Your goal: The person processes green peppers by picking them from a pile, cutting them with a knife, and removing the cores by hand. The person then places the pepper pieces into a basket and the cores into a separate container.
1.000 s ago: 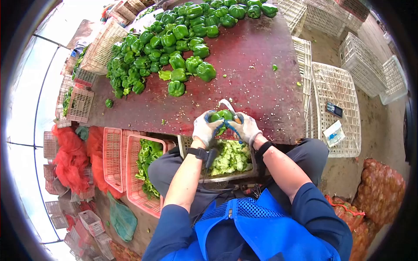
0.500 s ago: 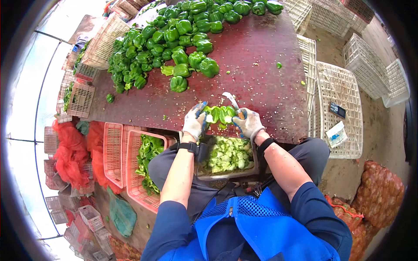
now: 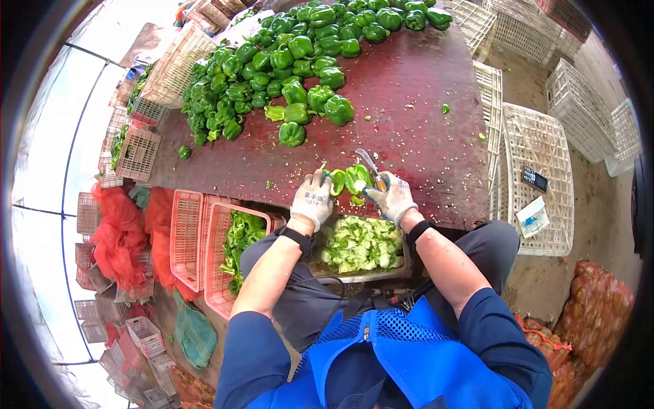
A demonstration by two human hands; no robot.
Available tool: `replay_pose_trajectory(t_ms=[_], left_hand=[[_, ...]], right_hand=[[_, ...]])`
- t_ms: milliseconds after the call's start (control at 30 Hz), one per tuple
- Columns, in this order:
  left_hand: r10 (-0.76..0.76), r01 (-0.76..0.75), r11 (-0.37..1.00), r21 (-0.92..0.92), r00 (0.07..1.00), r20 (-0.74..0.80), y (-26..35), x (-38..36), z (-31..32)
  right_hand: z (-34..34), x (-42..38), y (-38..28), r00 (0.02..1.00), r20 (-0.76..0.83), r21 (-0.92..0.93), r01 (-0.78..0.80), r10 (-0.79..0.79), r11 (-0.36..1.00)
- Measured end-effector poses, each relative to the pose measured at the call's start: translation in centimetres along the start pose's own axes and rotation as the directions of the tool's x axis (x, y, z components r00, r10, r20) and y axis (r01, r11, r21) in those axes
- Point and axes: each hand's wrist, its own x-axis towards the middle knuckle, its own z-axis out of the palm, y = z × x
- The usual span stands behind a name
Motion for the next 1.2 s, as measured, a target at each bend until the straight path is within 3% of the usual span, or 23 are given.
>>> replay_pose_trajectory(t_ms=[67,200,267,333,400,433,467,533,567,700,800,833,867,933,1000,1033,1067,1100,1200], left_hand=[[0.006,-0.007,0.999,-0.034,1.0,-0.007,-0.3,0.3,0.2],[-0.018,-0.009,0.945,-0.326,0.997,-0.081,2.1,0.2,0.4],[-0.033,-0.007,0.933,-0.36,0.994,-0.106,4.6,0.2,1.2],[-0.076,0.017,0.922,-0.387,0.987,-0.139,5.6,0.2,1.1],[-0.12,0.173,0.826,-0.536,0.984,0.134,6.1,0.7,0.5],[-0.112,0.123,0.815,-0.566,0.992,0.054,5.7,0.7,1.3],[-0.116,0.127,0.813,-0.568,0.992,0.056,5.4,0.9,2.1],[-0.057,-0.023,0.824,-0.567,0.991,-0.123,4.9,1.7,2.5],[-0.073,0.078,0.831,-0.551,0.997,0.033,4.8,2.2,2.0],[-0.075,0.173,0.839,-0.516,0.976,0.205,4.3,3.6,1.1],[-0.05,0.192,0.75,-0.633,0.971,0.236,2.0,4.0,3.5],[0.057,0.023,0.783,-0.622,0.993,0.108,2.2,3.8,2.7],[0.061,0.019,0.784,-0.62,0.992,0.106,1.7,3.8,2.9],[0.001,0.175,0.347,-0.921,0.982,0.187,1.0,3.1,2.9],[-0.008,0.224,0.285,-0.932,0.973,0.231,1.1,2.4,2.0],[-0.013,0.263,0.189,-0.946,0.964,0.265,1.5,1.9,1.0],[-0.015,0.297,0.092,-0.951,0.955,0.296,1.8,1.6,0.4],[-0.021,0.375,-0.136,-0.917,0.924,0.381,1.5,1.3,0.9],[0.065,0.405,-0.066,-0.912,0.914,0.401,1.9,0.4,-1.8]], right_hand=[[0.3,-0.1,-0.2,1.0,0.003,-0.001,0.002,-0.002,1.0],[1.7,-0.2,-0.7,0.999,0.005,0.048,-0.046,0.046,0.998],[1.8,-0.5,-0.8,0.999,0.051,0.186,-0.009,0.0,0.982],[2.1,-0.2,0.0,1.0,0.007,0.163,0.001,-0.002,0.987],[1.6,0.2,0.1,0.994,0.055,0.091,-0.101,0.096,0.991],[1.7,0.2,0.2,0.991,0.091,0.146,-0.11,0.097,0.983],[1.3,0.2,-0.2,0.991,0.095,0.144,-0.111,0.098,0.983],[0.3,0.2,-1.2,0.983,0.147,0.137,-0.13,0.11,0.982],[0.0,0.2,-1.6,0.981,0.159,0.188,-0.144,0.114,0.972],[-0.4,0.6,-1.5,0.98,0.179,0.21,-0.121,0.084,0.97],[-0.5,0.5,-1.2,0.972,0.215,0.241,-0.144,0.092,0.96],[-0.2,0.5,-0.7,0.973,0.212,0.244,-0.146,0.094,0.959],[0.3,0.7,-0.2,0.983,0.17,0.227,-0.101,0.063,0.969],[0.5,0.5,-0.1,0.99,0.139,0.207,-0.058,0.029,0.977],[-0.1,0.4,-0.9,0.979,0.18,0.211,-0.129,0.091,0.969],[0.1,0.5,-0.7,0.98,0.177,0.214,-0.127,0.089,0.969],[0.4,0.6,-0.3,0.976,0.188,0.251,-0.158,0.112,0.955],[0.6,0.7,0.1,0.97,0.202,0.287,-0.188,0.132,0.939],[0.2,0.4,-0.2,0.963,0.221,0.393,-0.231,0.152,0.89]])
